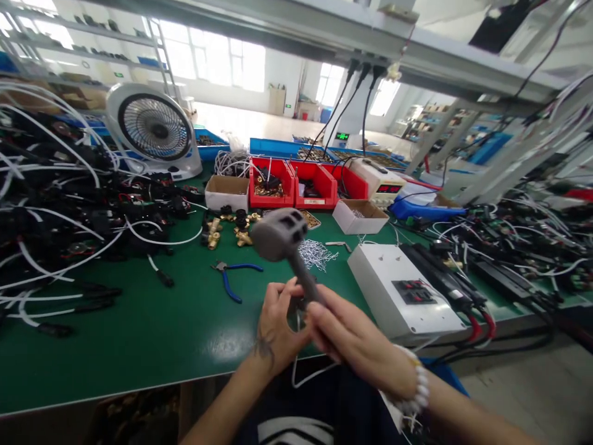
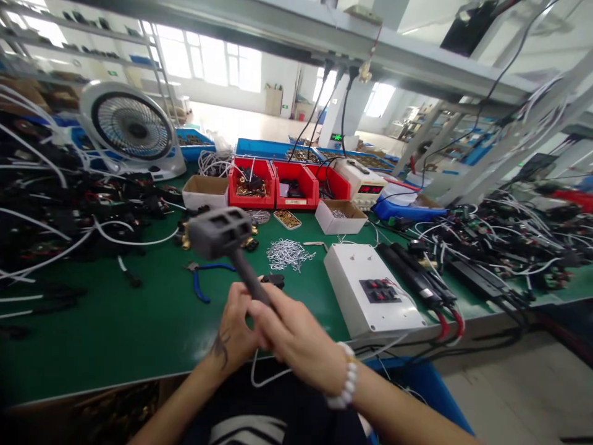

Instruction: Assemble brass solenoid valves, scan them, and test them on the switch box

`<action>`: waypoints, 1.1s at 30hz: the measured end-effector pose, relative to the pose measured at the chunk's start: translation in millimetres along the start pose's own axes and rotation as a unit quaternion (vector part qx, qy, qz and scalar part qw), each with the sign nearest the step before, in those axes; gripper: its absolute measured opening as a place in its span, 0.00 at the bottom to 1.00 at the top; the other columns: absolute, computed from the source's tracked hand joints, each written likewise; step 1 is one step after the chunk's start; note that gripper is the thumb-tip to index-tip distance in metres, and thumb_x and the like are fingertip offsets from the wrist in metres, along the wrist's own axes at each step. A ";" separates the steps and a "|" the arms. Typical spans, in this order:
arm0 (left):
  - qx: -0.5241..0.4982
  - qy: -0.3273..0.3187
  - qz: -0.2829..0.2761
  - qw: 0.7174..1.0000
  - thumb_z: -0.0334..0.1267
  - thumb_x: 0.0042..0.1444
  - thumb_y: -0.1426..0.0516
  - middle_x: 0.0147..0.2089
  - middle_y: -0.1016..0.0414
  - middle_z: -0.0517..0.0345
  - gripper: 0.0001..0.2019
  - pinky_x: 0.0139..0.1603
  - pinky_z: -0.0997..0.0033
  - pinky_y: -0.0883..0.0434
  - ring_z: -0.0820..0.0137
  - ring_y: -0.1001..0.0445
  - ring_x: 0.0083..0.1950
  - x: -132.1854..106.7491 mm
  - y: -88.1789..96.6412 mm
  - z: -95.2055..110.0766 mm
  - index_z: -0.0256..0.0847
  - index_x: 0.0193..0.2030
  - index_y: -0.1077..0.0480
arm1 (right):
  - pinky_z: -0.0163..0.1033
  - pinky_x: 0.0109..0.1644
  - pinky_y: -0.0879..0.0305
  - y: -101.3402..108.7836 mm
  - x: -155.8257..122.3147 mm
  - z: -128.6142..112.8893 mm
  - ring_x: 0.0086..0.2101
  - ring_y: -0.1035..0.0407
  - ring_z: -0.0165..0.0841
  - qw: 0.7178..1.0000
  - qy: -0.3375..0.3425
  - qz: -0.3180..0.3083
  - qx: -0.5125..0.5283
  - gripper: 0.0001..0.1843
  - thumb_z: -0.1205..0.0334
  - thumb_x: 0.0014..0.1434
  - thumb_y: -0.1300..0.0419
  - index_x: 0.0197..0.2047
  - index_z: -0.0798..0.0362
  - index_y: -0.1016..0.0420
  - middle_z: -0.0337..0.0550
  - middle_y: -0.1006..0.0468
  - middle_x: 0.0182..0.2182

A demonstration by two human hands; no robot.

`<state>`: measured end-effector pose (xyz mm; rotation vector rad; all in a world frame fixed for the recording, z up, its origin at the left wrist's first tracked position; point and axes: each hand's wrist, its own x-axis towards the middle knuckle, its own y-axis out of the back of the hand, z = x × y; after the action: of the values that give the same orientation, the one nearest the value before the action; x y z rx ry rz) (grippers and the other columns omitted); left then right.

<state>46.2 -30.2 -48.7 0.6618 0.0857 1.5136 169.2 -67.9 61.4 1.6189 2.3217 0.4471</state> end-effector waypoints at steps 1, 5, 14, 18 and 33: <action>-0.015 -0.013 -0.004 1.000 0.46 0.47 0.40 0.44 0.34 0.52 0.32 0.46 0.65 0.24 0.65 0.28 0.43 -0.2 0.8 -0.7 0.34 0.59 0.34 | 0.31 0.20 0.46 16.2 -11.9 5.7 0.18 0.46 0.27 0.999 -0.043 0.015 -0.018 0.20 0.49 0.68 0.54 0.49 0.54 0.31 0.31 0.40 0.19; -0.065 -0.039 -0.020 0.997 0.42 0.48 0.38 0.46 0.38 0.52 0.33 0.48 0.63 0.25 0.65 0.30 0.47 -3.4 3.6 -3.2 0.38 0.62 0.38 | 0.31 0.18 0.49 58.9 -48.7 19.3 0.19 0.45 0.27 0.977 -0.074 0.172 -0.103 0.19 0.45 0.64 0.48 0.40 0.53 0.29 0.33 0.39 0.20; -0.088 -0.028 -0.061 0.994 0.42 0.49 0.38 0.48 0.41 0.53 0.33 0.49 0.62 0.26 0.66 0.33 0.49 -5.7 3.4 -0.8 0.41 0.63 0.41 | 0.35 0.24 0.37 71.5 -67.0 33.6 0.21 0.33 0.31 0.962 -0.053 0.160 -0.216 0.17 0.45 0.62 0.45 0.38 0.49 0.26 0.37 0.29 0.21; -0.094 -0.021 -0.069 0.993 0.42 0.50 0.38 0.48 0.41 0.54 0.33 0.49 0.63 0.26 0.66 0.33 0.50 -4.9 4.4 -1.5 0.42 0.63 0.41 | 0.33 0.18 0.42 81.4 -77.6 29.4 0.18 0.39 0.29 0.958 -0.063 0.228 -0.162 0.22 0.40 0.62 0.48 0.32 0.49 0.29 0.37 0.33 0.18; -0.080 -0.031 -0.081 0.993 0.42 0.49 0.38 0.48 0.41 0.53 0.34 0.50 0.60 0.27 0.64 0.34 0.50 -6.4 8.4 0.7 0.41 0.63 0.41 | 0.33 0.15 0.51 75.6 -71.9 18.6 0.15 0.45 0.28 0.922 -0.030 0.343 -0.175 0.22 0.39 0.64 0.51 0.30 0.48 0.34 0.34 0.38 0.16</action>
<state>38.5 -37.1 -46.6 0.5579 -0.0283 1.3274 265.4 -109.2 78.2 2.1626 1.4490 0.8770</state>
